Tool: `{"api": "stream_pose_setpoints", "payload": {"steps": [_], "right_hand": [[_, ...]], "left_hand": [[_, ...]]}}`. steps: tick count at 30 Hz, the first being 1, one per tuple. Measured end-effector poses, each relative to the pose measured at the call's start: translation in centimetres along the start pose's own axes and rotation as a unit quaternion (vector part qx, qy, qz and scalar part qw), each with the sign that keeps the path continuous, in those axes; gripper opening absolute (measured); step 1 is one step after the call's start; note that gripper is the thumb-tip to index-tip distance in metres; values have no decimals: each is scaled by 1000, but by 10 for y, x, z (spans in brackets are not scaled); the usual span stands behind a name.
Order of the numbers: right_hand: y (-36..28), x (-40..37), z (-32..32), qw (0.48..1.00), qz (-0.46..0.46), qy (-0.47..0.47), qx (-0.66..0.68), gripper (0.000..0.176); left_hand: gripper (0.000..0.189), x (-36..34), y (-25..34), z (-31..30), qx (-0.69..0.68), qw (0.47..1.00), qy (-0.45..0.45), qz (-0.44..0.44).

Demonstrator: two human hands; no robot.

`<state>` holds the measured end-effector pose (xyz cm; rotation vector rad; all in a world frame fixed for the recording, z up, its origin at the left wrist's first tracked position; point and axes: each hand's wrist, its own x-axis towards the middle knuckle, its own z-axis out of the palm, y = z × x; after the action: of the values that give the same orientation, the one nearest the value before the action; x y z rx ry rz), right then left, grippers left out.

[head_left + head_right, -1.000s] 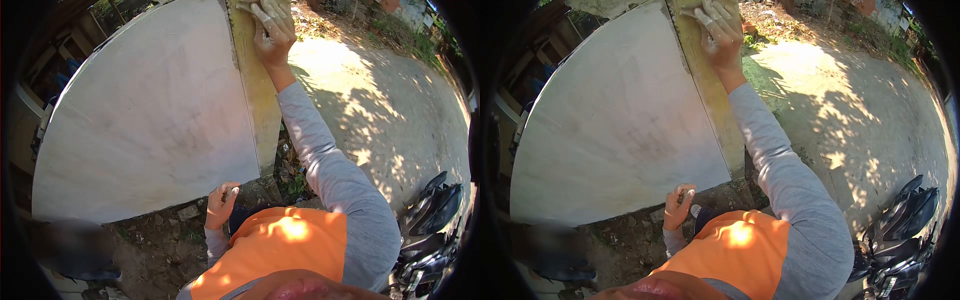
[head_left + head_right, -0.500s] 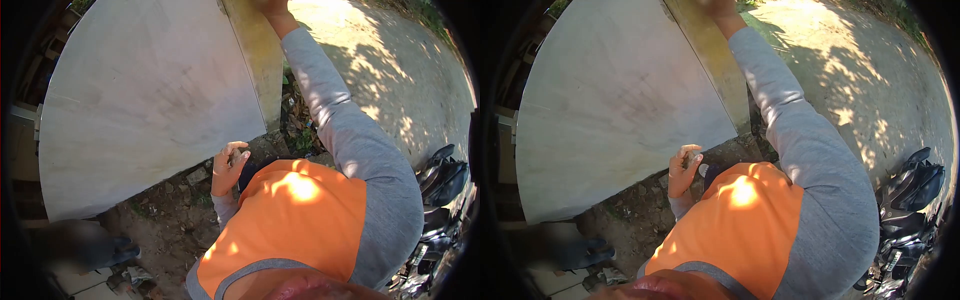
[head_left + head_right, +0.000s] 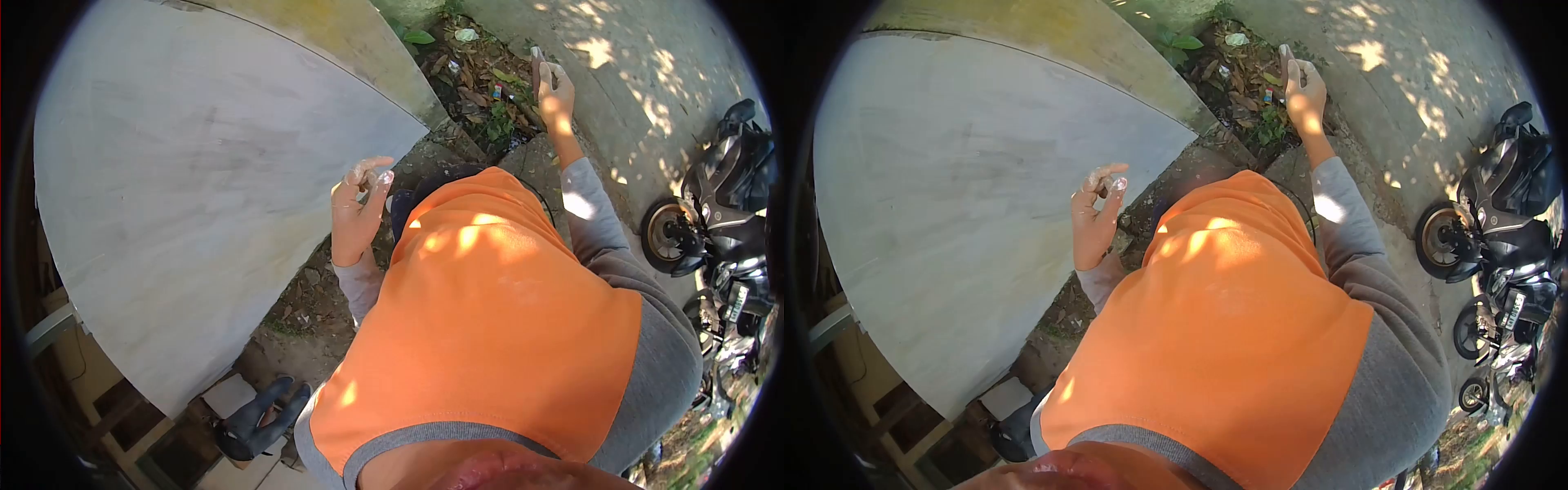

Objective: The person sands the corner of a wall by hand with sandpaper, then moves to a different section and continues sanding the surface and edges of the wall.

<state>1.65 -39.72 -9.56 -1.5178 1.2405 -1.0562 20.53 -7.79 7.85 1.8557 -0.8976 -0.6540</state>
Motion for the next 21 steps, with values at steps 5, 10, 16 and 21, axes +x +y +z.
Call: {"api": "stream_pose_setpoints", "payload": {"steps": [5, 10, 16, 21], "right_hand": [[-55, -50, -24, 989, -87, -115, 40, 25], [-127, -113, -12, 905, 120, -342, 224, 27], [-130, -155, 7, 844, 146, -413, 308, 25], [-171, -174, 16, 882, 217, -397, 135, 32]], "left_hand": [[31, 29, 15, 29, -15, 990, -135, 47], [49, 32, 9, 59, -69, 978, -175, 87], [24, 40, -21, 40, -77, 965, -241, 68], [16, 39, -26, 8, -154, 946, -283, 43]]}}
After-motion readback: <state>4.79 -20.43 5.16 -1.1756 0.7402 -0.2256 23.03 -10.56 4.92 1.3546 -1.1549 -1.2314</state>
